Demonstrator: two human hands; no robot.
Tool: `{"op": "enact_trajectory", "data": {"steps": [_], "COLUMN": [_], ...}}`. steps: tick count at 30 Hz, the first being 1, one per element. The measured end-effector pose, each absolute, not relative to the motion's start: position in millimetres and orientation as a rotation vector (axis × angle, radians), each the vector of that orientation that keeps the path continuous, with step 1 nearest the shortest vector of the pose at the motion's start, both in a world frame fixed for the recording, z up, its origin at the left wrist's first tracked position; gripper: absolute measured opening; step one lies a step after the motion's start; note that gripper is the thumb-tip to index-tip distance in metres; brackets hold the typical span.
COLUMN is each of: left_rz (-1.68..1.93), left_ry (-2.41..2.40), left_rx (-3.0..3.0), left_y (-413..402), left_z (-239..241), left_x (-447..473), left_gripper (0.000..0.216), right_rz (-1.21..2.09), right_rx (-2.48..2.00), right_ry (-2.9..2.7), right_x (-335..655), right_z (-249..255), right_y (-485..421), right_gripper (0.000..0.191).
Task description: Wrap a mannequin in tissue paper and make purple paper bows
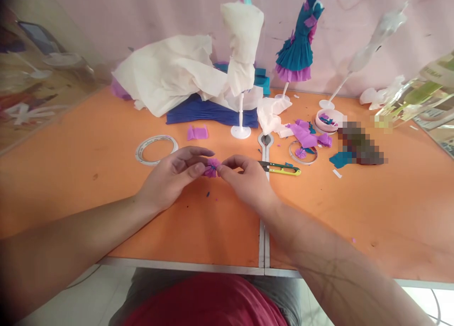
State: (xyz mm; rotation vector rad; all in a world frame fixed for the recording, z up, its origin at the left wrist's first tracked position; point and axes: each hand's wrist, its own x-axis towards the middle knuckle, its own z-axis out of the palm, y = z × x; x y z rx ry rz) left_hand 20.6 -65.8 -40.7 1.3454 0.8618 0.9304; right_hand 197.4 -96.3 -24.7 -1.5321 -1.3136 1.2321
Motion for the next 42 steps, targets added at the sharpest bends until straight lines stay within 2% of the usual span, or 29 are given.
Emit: {"op": "enact_trajectory", "data": {"steps": [3, 8, 12, 18, 22, 25, 31, 35, 40, 42], "left_rz": [0.891, 0.732, 0.766, 0.862, 0.899, 0.951, 1.003, 1.015, 1.038, 1.054], "left_ry": [0.808, 0.943, 1.013, 1.060, 1.005, 0.882, 0.817, 0.830, 0.856, 0.837], "left_rx": [1.283, 1.389, 1.407, 1.424, 1.327, 1.139, 0.990, 0.985, 0.898, 0.821], "left_y": [-63, -60, -61, -63, -64, -62, -56, -56, -54, -53], "left_z": [-42, -40, -35, -33, -39, -41, -40, -41, -40, -38], "left_x": [19, 15, 15, 17, 19, 17, 9, 8, 7, 5], "left_gripper": [0.048, 0.030, 0.028, 0.021, 0.023, 0.019, 0.012, 0.012, 0.016, 0.015], "right_rz": [1.257, 1.372, 1.463, 1.263, 1.266, 1.082, 0.097, 0.108, 0.249, 0.312], "right_rx": [-1.523, -1.458, -1.429, -1.465, -1.458, -1.539, -1.993, -2.095, -1.956, -1.923], "right_ry": [-1.287, -1.347, -1.290, -1.377, -1.455, -1.585, -2.116, -2.149, -2.205, -2.054], "right_x": [198, 200, 200, 201, 201, 212, 282, 310, 299, 283], "right_z": [-24, -26, -27, -26, -21, -13, -20, -31, -19, -14], "right_y": [-95, -94, -96, -98, -98, -95, -83, -76, -75, -78], "right_gripper": [0.037, 0.035, 0.035, 0.035, 0.034, 0.034, 0.020, 0.008, 0.020, 0.020]}}
